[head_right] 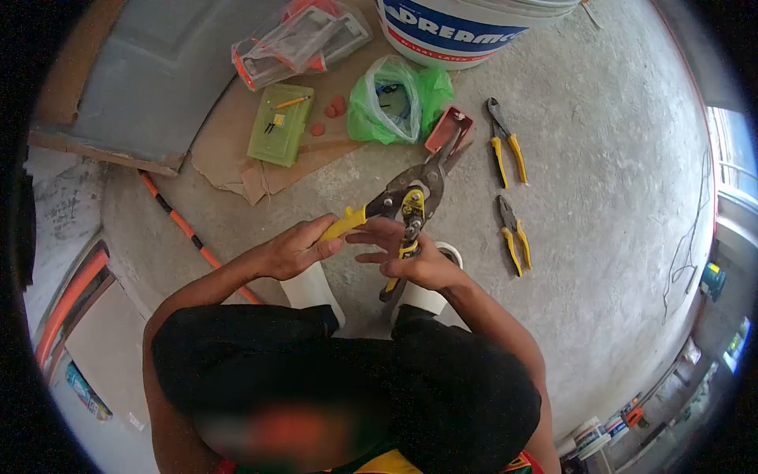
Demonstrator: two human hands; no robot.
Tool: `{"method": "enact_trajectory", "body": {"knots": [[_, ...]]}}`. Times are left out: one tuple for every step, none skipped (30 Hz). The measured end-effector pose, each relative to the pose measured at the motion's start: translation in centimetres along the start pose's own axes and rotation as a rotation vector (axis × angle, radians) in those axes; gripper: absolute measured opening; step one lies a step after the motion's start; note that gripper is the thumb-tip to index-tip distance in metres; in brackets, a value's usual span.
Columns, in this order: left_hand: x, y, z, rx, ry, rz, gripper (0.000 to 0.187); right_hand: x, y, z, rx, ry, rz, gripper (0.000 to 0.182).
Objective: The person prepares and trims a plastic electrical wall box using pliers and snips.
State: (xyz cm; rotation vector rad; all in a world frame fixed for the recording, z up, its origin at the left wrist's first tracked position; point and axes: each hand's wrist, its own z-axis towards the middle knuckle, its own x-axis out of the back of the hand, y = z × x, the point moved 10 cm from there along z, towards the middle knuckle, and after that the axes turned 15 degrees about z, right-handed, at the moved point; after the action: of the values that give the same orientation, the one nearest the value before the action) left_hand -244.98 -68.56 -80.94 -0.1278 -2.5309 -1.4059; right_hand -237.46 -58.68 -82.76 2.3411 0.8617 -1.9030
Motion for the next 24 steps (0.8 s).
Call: {"method": "enact_trajectory", "body": {"knots": [[0.1, 0.1, -0.1, -0.006, 0.001, 0.026, 0.053, 0.1, 0.3, -0.3, -0.009, 0.011, -0.001, 0.072], [0.2, -0.3, -0.1, -0.01, 0.01, 0.021, 0.053, 0.1, 0.2, -0.4, -0.021, 0.034, 0.008, 0.07], [0.4, -1.0, -0.2, -0.012, 0.021, 0.015, 0.053, 0.0, -0.1, -0.4, -0.034, 0.054, 0.017, 0.069], [0.5, -1.5, -0.2, -0.013, 0.031, 0.011, 0.053, -0.2, -0.2, -0.5, -0.046, 0.074, 0.028, 0.068], [0.3, -1.8, -0.3, -0.009, 0.019, 0.004, 0.053, -0.4, 0.0, -0.7, -0.101, 0.114, -0.001, 0.068], [0.2, -2.1, -0.3, -0.005, 0.01, -0.005, 0.052, -0.6, 0.1, -1.1, -0.158, 0.153, -0.032, 0.068], [0.1, -2.5, -0.4, 0.0, 0.005, -0.014, 0.051, -0.4, 0.3, -1.4, -0.217, 0.19, -0.065, 0.068], [0.2, -2.3, -0.3, -0.04, 0.059, -0.043, 0.051, -0.2, -0.3, -1.4, -0.175, 0.172, -0.117, 0.07], [0.0, -2.0, -0.1, -0.073, 0.118, -0.073, 0.05, 0.0, -0.8, -1.4, -0.139, 0.148, -0.164, 0.072], [0.0, -1.9, -0.3, -0.097, 0.181, -0.098, 0.049, -0.1, -1.0, -1.0, -0.105, 0.116, -0.207, 0.074], [-0.3, -2.3, -0.2, -0.072, 0.176, -0.133, 0.048, -0.4, -1.1, -0.4, -0.064, 0.097, -0.131, 0.076], [-0.4, -2.7, 0.1, -0.049, 0.171, -0.166, 0.047, -0.7, -1.1, 0.2, -0.022, 0.079, -0.053, 0.077], [-0.3, -3.3, 0.1, -0.031, 0.158, -0.201, 0.045, -0.9, -1.1, 0.7, 0.024, 0.071, 0.027, 0.079], [0.3, -3.8, 0.1, -0.013, 0.159, -0.25, 0.046, -1.4, -1.3, 1.0, 0.058, 0.102, 0.035, 0.068], [0.8, -4.2, 0.5, -0.001, 0.148, -0.302, 0.046, -1.0, -0.7, 0.9, -0.038, 0.155, -0.089, 0.061], [0.6, -4.3, 1.0, 0.007, 0.126, -0.356, 0.046, -0.1, -0.5, 0.6, -0.13, 0.217, -0.212, 0.054], [0.1, -3.9, 1.2, 0.04, 0.076, -0.492, 0.047, 0.7, -0.5, 0.1, -0.22, 0.283, -0.335, 0.046], [0.0, -3.1, 0.9, 0.076, 0.027, -0.626, 0.047, 0.4, -0.4, -0.1, -0.265, 0.284, -0.294, 0.018], [-0.4, -2.7, 0.7, 0.114, -0.022, -0.757, 0.047, 0.1, -0.4, -0.6, -0.293, 0.284, -0.212, 0.018], [-0.9, -2.7, 0.6, 0.111, -0.051, -0.71, 0.048, -0.4, -0.4, -1.1, -0.321, 0.28, -0.13, 0.019], [-1.7, -3.0, 0.4, 0.108, -0.077, -0.663, 0.05, -1.0, -0.4, -1.4, -0.35, 0.272, -0.047, 0.022], [-2.3, -3.1, 0.2, 0.104, -0.101, -0.617, 0.051, -0.8, -1.2, -1.6, -0.313, 0.36, -0.088, 0.031], [-2.2, -2.8, 0.0, 0.098, -0.093, -0.553, 0.049, 0.1, -1.4, -1.9, -0.321, 0.39, -0.151, 0.031], [-2.1, -2.4, -0.3, 0.093, -0.088, -0.492, 0.048, 1.3, -1.4, -2.4, -0.332, 0.423, -0.21, 0.031]]}}
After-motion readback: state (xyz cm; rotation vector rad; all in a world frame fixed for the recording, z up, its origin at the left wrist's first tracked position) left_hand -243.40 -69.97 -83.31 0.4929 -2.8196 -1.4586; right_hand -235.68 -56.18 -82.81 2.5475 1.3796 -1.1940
